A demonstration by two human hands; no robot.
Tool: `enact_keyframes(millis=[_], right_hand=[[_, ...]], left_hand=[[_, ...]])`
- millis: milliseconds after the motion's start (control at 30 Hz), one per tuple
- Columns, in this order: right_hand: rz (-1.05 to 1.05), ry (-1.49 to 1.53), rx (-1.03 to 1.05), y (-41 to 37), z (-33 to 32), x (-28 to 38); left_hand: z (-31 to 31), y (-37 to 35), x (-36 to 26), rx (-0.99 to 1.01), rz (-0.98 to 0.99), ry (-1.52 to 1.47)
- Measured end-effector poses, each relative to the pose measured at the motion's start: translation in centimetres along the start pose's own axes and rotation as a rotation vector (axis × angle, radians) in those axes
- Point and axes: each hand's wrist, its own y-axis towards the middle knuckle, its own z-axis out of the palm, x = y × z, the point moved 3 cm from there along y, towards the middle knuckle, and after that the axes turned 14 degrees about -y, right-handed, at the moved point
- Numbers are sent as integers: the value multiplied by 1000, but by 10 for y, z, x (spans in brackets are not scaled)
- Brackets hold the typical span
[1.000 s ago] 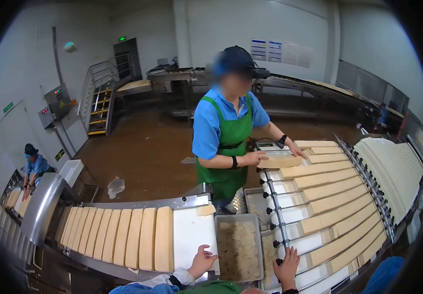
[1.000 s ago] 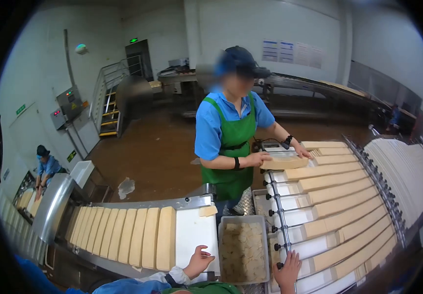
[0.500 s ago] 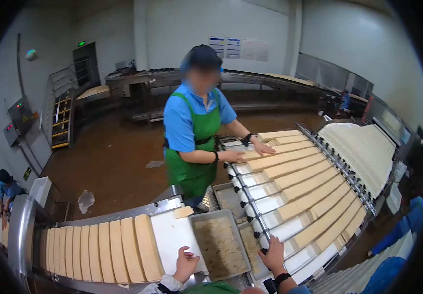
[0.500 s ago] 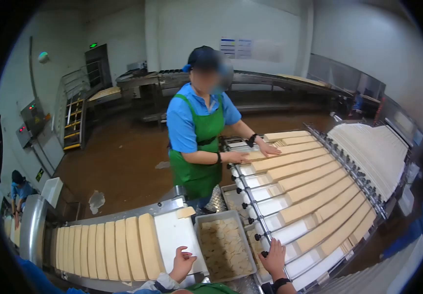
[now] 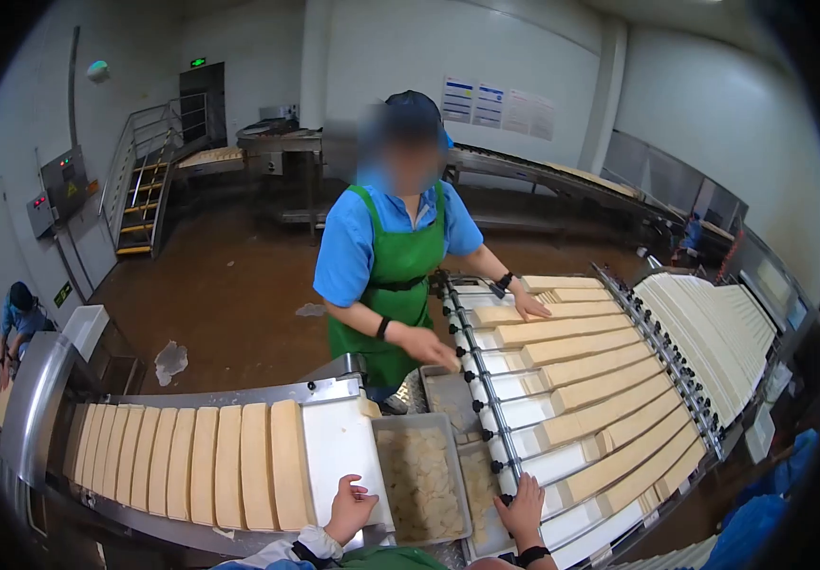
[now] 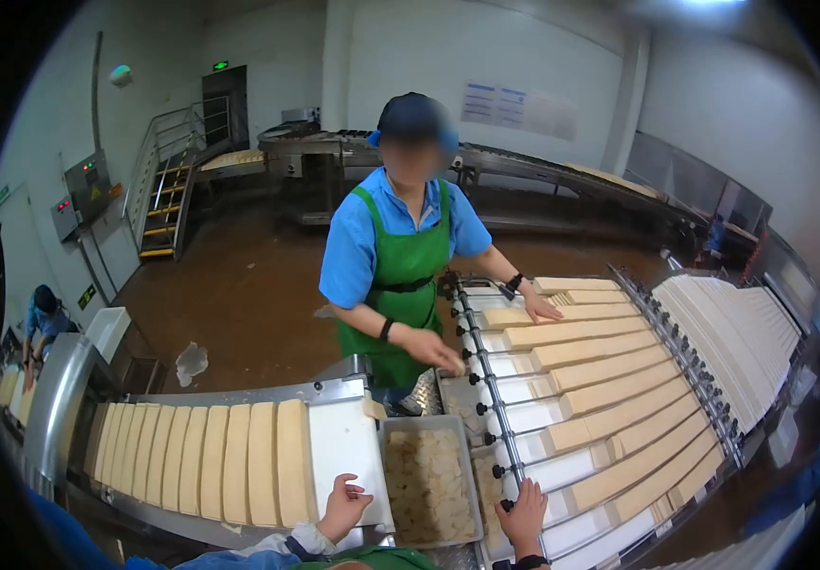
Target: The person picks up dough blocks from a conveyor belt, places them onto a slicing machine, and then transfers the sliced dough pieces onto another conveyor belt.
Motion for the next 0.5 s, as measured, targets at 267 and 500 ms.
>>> enact_keyframes(millis=[267,500], right_hand=[[-28,20,-24,5,5,-1],[-31,-5,31,0,1,0]], left_hand=[[-4,-4,-8,-26,17,-31],[-7,-10,-8,-23,49,-82]])
